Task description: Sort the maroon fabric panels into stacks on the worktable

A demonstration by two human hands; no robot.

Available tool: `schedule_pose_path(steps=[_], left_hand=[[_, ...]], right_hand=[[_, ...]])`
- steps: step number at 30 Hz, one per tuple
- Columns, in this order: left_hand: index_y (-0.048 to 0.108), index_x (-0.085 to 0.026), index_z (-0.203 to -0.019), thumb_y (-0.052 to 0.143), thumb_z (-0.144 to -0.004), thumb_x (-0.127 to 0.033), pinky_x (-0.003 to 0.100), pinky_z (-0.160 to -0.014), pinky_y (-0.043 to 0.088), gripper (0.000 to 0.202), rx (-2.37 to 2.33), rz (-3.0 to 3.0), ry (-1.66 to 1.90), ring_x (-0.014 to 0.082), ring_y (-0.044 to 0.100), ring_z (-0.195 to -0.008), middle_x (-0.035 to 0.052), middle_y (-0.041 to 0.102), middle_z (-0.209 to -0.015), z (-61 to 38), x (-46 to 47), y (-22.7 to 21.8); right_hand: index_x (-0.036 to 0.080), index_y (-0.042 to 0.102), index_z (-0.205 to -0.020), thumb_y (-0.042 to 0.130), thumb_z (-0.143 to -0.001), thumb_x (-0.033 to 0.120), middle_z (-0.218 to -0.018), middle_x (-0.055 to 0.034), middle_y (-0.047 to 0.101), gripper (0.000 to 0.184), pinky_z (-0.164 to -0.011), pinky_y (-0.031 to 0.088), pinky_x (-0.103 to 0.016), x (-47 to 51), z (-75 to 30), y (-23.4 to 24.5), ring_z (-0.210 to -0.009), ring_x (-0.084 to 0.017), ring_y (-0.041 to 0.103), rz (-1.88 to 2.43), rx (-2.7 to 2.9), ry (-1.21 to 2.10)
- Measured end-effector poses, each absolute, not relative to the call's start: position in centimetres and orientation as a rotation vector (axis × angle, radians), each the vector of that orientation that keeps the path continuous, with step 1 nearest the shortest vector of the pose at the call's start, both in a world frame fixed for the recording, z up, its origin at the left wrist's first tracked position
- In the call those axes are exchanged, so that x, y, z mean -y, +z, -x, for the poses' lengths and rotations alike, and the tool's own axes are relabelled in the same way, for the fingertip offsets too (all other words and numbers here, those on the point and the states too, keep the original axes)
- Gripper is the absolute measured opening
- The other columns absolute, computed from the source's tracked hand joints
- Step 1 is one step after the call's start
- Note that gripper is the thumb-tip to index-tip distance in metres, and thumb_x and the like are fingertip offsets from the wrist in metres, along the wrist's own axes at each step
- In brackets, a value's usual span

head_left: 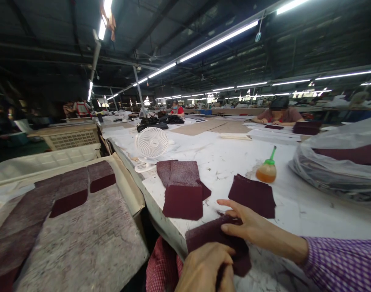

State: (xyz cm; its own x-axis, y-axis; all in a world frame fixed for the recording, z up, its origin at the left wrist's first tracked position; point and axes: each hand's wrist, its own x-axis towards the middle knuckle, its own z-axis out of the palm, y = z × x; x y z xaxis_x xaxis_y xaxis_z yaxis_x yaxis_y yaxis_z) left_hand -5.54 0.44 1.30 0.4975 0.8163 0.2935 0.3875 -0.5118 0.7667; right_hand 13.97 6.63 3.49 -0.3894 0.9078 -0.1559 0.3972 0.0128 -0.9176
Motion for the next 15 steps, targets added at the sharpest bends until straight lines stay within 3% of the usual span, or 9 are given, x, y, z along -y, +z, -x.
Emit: schedule_pose_path(steps=[4, 7, 9, 12, 15], left_hand=[[0.066, -0.024, -0.09, 0.05, -0.086, -0.031, 0.028, -0.077, 0.048, 0.018, -0.994, -2.063, 0.826, 0.0182, 0.062, -0.084, 0.0026, 0.069, -0.091, 4.4, -0.8, 3.1], [0.062, -0.02, -0.104, 0.048, -0.087, -0.026, 0.035, -0.086, 0.044, 0.022, -1.106, -2.182, 0.894, 0.0211, 0.055, -0.096, 0.0059, 0.064, -0.102, 2.9, -2.7, 3.6], [0.061, -0.019, -0.106, 0.051, -0.085, -0.022, 0.038, -0.088, 0.042, 0.023, -1.108, -2.286, 0.823, 0.023, 0.052, -0.099, 0.0066, 0.063, -0.103, 1.5, -4.0, 3.1], [0.064, -0.019, -0.097, 0.05, -0.084, -0.014, 0.034, -0.083, 0.043, 0.02, -1.14, -2.335, 0.711, 0.0213, 0.054, -0.093, 0.0047, 0.063, -0.093, -0.5, -5.2, 2.0], [0.067, -0.019, -0.094, 0.047, -0.084, -0.01, 0.03, -0.078, 0.043, 0.024, -1.165, -2.393, 0.679, 0.0194, 0.055, -0.089, 0.0045, 0.061, -0.088, -1.5, -5.5, 1.5]], right_hand=[[0.017, 0.039, -0.129, 0.062, -0.072, 0.018, -0.079, 0.0006, 0.06, 0.062, -0.054, 0.039, -0.022, -5.5, -16.4, 3.1, -0.063, -0.012, 0.053, 1.324, 1.882, 1.358], [0.016, 0.038, -0.131, 0.061, -0.072, 0.015, -0.081, 0.0003, 0.061, 0.063, -0.056, 0.04, -0.022, -4.8, -17.3, 3.1, -0.064, -0.012, 0.053, 1.347, 1.941, 1.268], [0.016, 0.039, -0.13, 0.061, -0.073, 0.016, -0.083, -0.0005, 0.063, 0.061, -0.06, 0.043, -0.024, -4.5, -17.7, 3.4, -0.068, -0.013, 0.056, 1.357, 2.037, 1.091], [0.016, 0.043, -0.128, 0.06, -0.076, 0.015, -0.086, -0.0034, 0.065, 0.055, -0.066, 0.045, -0.028, -4.3, -18.8, 4.0, -0.074, -0.016, 0.058, 1.404, 2.217, 0.711], [0.016, 0.058, -0.111, 0.056, -0.08, 0.017, -0.082, -0.0054, 0.066, 0.032, -0.066, 0.044, -0.029, -4.6, -20.5, 4.6, -0.071, -0.017, 0.059, 1.51, 2.323, 0.363]])
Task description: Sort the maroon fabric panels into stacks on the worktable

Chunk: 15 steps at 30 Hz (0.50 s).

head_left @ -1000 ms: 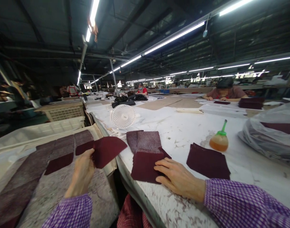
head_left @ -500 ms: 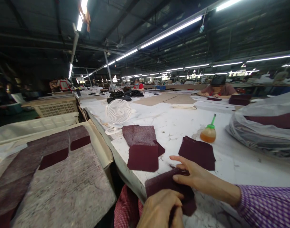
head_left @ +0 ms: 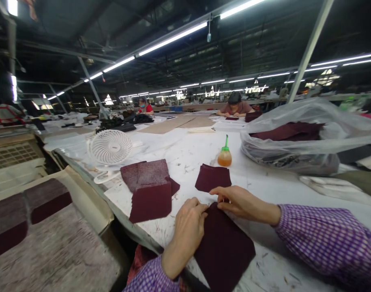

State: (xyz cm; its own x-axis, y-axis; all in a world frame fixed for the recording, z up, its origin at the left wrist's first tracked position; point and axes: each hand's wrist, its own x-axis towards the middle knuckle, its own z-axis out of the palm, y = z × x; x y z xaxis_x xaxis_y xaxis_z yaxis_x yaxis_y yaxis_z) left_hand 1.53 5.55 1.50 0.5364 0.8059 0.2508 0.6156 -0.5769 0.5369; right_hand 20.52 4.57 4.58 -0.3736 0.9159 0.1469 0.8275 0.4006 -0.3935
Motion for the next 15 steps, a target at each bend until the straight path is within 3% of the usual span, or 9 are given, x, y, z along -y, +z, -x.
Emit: schedule_pose_path(steps=[2, 4, 10, 15], left_hand=[[0.068, -0.019, -0.093, 0.045, -0.085, -0.01, 0.029, -0.075, 0.043, 0.026, -1.174, -2.453, 0.648, 0.019, 0.054, -0.087, 0.0047, 0.059, -0.086, -1.7, -5.6, 1.6], [0.068, -0.02, -0.093, 0.045, -0.085, -0.009, 0.028, -0.072, 0.042, 0.027, -1.169, -2.511, 0.617, 0.0186, 0.054, -0.085, 0.0045, 0.058, -0.086, -1.8, -5.6, 1.7], [0.067, -0.021, -0.092, 0.045, -0.085, -0.01, 0.027, -0.068, 0.039, 0.026, -1.123, -2.613, 0.559, 0.0175, 0.053, -0.082, 0.0033, 0.057, -0.083, -1.8, -6.0, 1.9], [0.067, -0.021, -0.094, 0.043, -0.085, -0.01, 0.028, -0.069, 0.04, 0.027, -1.109, -2.631, 0.546, 0.0179, 0.053, -0.083, 0.0036, 0.057, -0.084, -1.9, -6.2, 1.8]], right_hand=[[0.017, 0.065, -0.096, 0.051, -0.085, 0.021, -0.081, -0.0059, 0.066, 0.018, -0.063, 0.043, -0.027, -4.9, -21.7, 4.7, -0.069, -0.016, 0.059, 1.471, 2.362, 0.269], [0.016, 0.066, -0.09, 0.047, -0.088, 0.023, -0.083, -0.0067, 0.065, 0.021, -0.062, 0.043, -0.025, -5.3, -22.6, 4.6, -0.069, -0.014, 0.058, 1.346, 2.398, 0.256], [0.014, 0.065, -0.099, 0.043, -0.089, 0.018, -0.088, -0.0076, 0.061, 0.024, -0.065, 0.045, -0.025, -5.9, -22.8, 3.9, -0.071, -0.014, 0.058, 1.167, 2.499, 0.254], [0.014, 0.064, -0.093, 0.047, -0.085, 0.015, -0.086, -0.0067, 0.061, 0.019, -0.066, 0.045, -0.025, -6.2, -22.4, 4.1, -0.073, -0.014, 0.058, 1.176, 2.565, 0.235]])
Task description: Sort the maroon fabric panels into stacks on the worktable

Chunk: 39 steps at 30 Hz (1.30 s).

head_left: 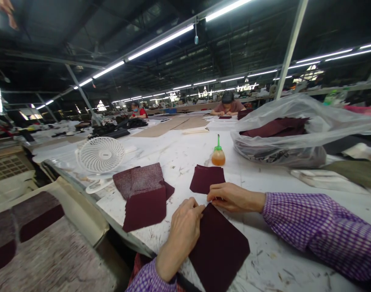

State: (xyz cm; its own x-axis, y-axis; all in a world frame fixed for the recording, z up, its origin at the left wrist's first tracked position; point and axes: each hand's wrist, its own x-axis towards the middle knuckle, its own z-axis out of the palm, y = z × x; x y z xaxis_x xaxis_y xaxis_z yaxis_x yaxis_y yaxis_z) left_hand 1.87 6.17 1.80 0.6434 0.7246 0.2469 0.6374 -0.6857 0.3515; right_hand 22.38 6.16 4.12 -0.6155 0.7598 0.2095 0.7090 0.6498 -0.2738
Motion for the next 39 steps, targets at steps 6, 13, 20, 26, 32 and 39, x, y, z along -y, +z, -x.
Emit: schedule_pose_path(steps=[6, 13, 20, 26, 32, 39], left_hand=[[0.066, -0.021, -0.096, 0.04, -0.086, -0.01, 0.028, -0.07, 0.041, 0.03, -1.096, -2.648, 0.556, 0.0177, 0.052, -0.083, 0.0041, 0.056, -0.085, -1.7, -6.3, 1.3], [0.06, -0.021, -0.108, 0.034, -0.091, -0.011, 0.032, -0.076, 0.042, 0.033, -1.029, -2.871, 0.462, 0.0195, 0.048, -0.086, 0.0055, 0.054, -0.094, -1.5, -5.8, 0.9], [0.058, -0.02, -0.107, 0.037, -0.088, -0.008, 0.034, -0.079, 0.042, 0.031, -1.033, -2.904, 0.428, 0.0209, 0.047, -0.088, 0.0061, 0.052, -0.1, -1.7, -5.7, 0.7], [0.058, -0.021, -0.108, 0.036, -0.087, -0.005, 0.032, -0.078, 0.043, 0.035, -0.98, -2.817, 0.524, 0.0195, 0.048, -0.088, 0.0051, 0.052, -0.095, -0.8, -5.7, 1.1], [0.067, -0.018, -0.089, 0.039, -0.092, -0.016, 0.026, -0.065, 0.042, 0.028, -0.942, -2.56, 0.74, 0.0159, 0.05, -0.076, 0.0038, 0.054, -0.079, 3.0, -5.1, 0.8], [0.067, -0.018, -0.092, 0.043, -0.092, -0.015, 0.027, -0.065, 0.041, 0.025, -0.914, -2.574, 0.907, 0.0166, 0.048, -0.076, 0.0041, 0.056, -0.078, 4.4, -4.7, 0.1]], right_hand=[[0.016, 0.061, -0.085, 0.046, -0.086, 0.016, -0.081, -0.003, 0.059, 0.015, -0.059, 0.041, -0.023, -6.3, -22.2, 3.4, -0.066, -0.012, 0.053, 1.171, 2.607, 0.067], [0.015, 0.059, -0.086, 0.037, -0.094, 0.015, -0.083, -0.0054, 0.058, 0.023, -0.056, 0.037, -0.026, -5.7, -22.3, 3.1, -0.072, -0.016, 0.049, 1.026, 2.86, -0.428], [0.014, 0.057, -0.11, 0.033, -0.092, 0.009, -0.098, -0.0098, 0.06, 0.031, -0.073, 0.047, -0.033, -4.5, -23.3, 3.3, -0.087, -0.019, 0.054, 1.158, 2.707, -0.304], [0.016, 0.056, -0.116, 0.034, -0.089, 0.008, -0.109, -0.0103, 0.059, 0.036, -0.084, 0.048, -0.033, -3.1, -21.1, 2.8, -0.096, -0.018, 0.055, 1.149, 2.563, 0.158], [0.015, 0.059, -0.112, 0.034, -0.089, 0.007, -0.106, -0.0109, 0.06, 0.034, -0.083, 0.048, -0.033, -3.1, -20.7, 3.3, -0.093, -0.019, 0.055, 1.168, 2.608, 0.232], [0.016, 0.054, -0.12, 0.034, -0.083, 0.002, -0.105, -0.0118, 0.057, 0.044, -0.084, 0.047, -0.036, -2.9, -19.9, 3.8, -0.093, -0.02, 0.055, 1.203, 2.777, 0.047]])
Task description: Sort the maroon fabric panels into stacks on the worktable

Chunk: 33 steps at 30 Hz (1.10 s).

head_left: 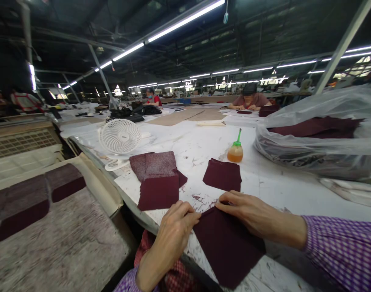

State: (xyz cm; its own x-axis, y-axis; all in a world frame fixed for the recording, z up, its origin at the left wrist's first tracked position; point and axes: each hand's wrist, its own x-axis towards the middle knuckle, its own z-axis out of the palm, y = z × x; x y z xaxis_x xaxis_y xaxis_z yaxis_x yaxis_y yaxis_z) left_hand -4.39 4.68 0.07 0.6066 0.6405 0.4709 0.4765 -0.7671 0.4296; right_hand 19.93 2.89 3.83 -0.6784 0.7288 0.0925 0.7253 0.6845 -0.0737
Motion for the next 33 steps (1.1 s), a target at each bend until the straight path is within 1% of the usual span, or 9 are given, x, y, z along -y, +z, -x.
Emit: schedule_pose_path(steps=[7, 14, 18, 21, 23, 26, 28, 30, 33], left_hand=[[0.067, -0.017, -0.088, 0.046, -0.091, -0.016, 0.026, -0.065, 0.04, 0.021, -0.908, -2.528, 0.918, 0.0154, 0.047, -0.077, 0.0032, 0.056, -0.078, 5.2, -4.7, 0.4], [0.066, -0.018, -0.094, 0.043, -0.092, -0.017, 0.029, -0.069, 0.042, 0.023, -0.898, -2.589, 0.889, 0.0166, 0.047, -0.08, 0.0043, 0.056, -0.084, 5.7, -4.5, 0.4], [0.065, -0.019, -0.099, 0.045, -0.092, -0.02, 0.033, -0.076, 0.044, 0.022, -0.865, -2.556, 0.912, 0.0177, 0.05, -0.087, 0.0056, 0.059, -0.092, 7.7, -4.5, 0.3], [0.065, -0.018, -0.092, 0.046, -0.092, -0.019, 0.032, -0.078, 0.046, 0.019, -0.928, -2.491, 1.041, 0.017, 0.052, -0.088, 0.0052, 0.061, -0.092, 9.7, -4.7, -0.1], [0.064, -0.019, -0.095, 0.049, -0.09, -0.02, 0.036, -0.085, 0.046, 0.016, -1.076, -2.496, 1.142, 0.019, 0.052, -0.096, 0.0059, 0.061, -0.097, 10.9, -5.1, -0.5], [0.059, -0.022, -0.111, 0.058, -0.085, -0.027, 0.047, -0.098, 0.04, 0.027, -1.344, -2.524, 1.185, 0.0252, 0.046, -0.114, 0.0077, 0.057, -0.116, 12.7, -6.0, -1.2], [0.058, -0.023, -0.115, 0.059, -0.084, -0.031, 0.048, -0.099, 0.04, 0.032, -1.454, -2.51, 1.161, 0.026, 0.046, -0.116, 0.0076, 0.055, -0.12, 13.7, -6.6, -1.6], [0.06, -0.023, -0.112, 0.056, -0.086, -0.033, 0.044, -0.096, 0.044, 0.028, -1.48, -2.503, 1.141, 0.0239, 0.051, -0.112, 0.0067, 0.057, -0.118, 14.6, -7.1, -1.9], [0.063, -0.022, -0.106, 0.05, -0.089, -0.034, 0.04, -0.094, 0.046, 0.024, -1.42, -2.564, 1.099, 0.0215, 0.055, -0.108, 0.0055, 0.061, -0.113, 15.5, -7.6, -2.0]], right_hand=[[0.024, 0.049, -0.13, 0.039, -0.08, 0.001, -0.096, -0.0108, 0.055, 0.056, -0.066, 0.047, -0.034, -2.7, -18.5, 4.0, -0.077, -0.02, 0.053, 1.236, 2.917, -0.268], [0.036, 0.037, -0.137, 0.039, -0.085, 0.007, -0.086, -0.0069, 0.052, 0.06, -0.052, 0.033, -0.026, -2.6, -16.9, 4.0, -0.065, -0.017, 0.047, 1.164, 2.923, -0.513], [0.038, 0.028, -0.14, 0.041, -0.084, 0.008, -0.09, -0.0073, 0.053, 0.065, -0.05, 0.027, -0.026, -2.7, -16.0, 4.2, -0.061, -0.015, 0.044, 1.126, 2.938, -0.562], [0.04, 0.033, -0.136, 0.042, -0.086, 0.009, -0.092, -0.0052, 0.053, 0.06, -0.052, 0.03, -0.025, -3.5, -16.2, 4.2, -0.065, -0.016, 0.047, 1.19, 2.911, -0.438], [0.036, 0.042, -0.13, 0.048, -0.086, 0.016, -0.094, -0.0043, 0.054, 0.049, -0.059, 0.036, -0.028, -4.3, -16.6, 4.1, -0.075, -0.018, 0.051, 1.273, 2.848, -0.276], [0.025, 0.056, -0.105, 0.056, -0.084, 0.024, -0.093, -0.0035, 0.057, 0.021, -0.074, 0.04, -0.033, -5.3, -16.9, 4.3, -0.085, -0.02, 0.053, 1.355, 2.759, 0.069], [0.021, 0.055, -0.085, 0.054, -0.085, 0.024, -0.085, -0.0022, 0.058, 0.004, -0.074, 0.04, -0.031, -5.7, -16.9, 4.6, -0.082, -0.018, 0.052, 1.343, 2.746, 0.297], [0.02, 0.051, -0.076, 0.05, -0.087, 0.025, -0.082, -0.0017, 0.057, 0.012, -0.07, 0.04, -0.029, -6.0, -17.1, 5.2, -0.078, -0.016, 0.052, 1.296, 2.734, 0.44], [0.02, 0.048, -0.077, 0.045, -0.09, 0.028, -0.078, -0.0008, 0.056, 0.015, -0.064, 0.039, -0.027, -7.1, -18.5, 5.7, -0.07, -0.015, 0.051, 1.312, 2.681, 0.455]])
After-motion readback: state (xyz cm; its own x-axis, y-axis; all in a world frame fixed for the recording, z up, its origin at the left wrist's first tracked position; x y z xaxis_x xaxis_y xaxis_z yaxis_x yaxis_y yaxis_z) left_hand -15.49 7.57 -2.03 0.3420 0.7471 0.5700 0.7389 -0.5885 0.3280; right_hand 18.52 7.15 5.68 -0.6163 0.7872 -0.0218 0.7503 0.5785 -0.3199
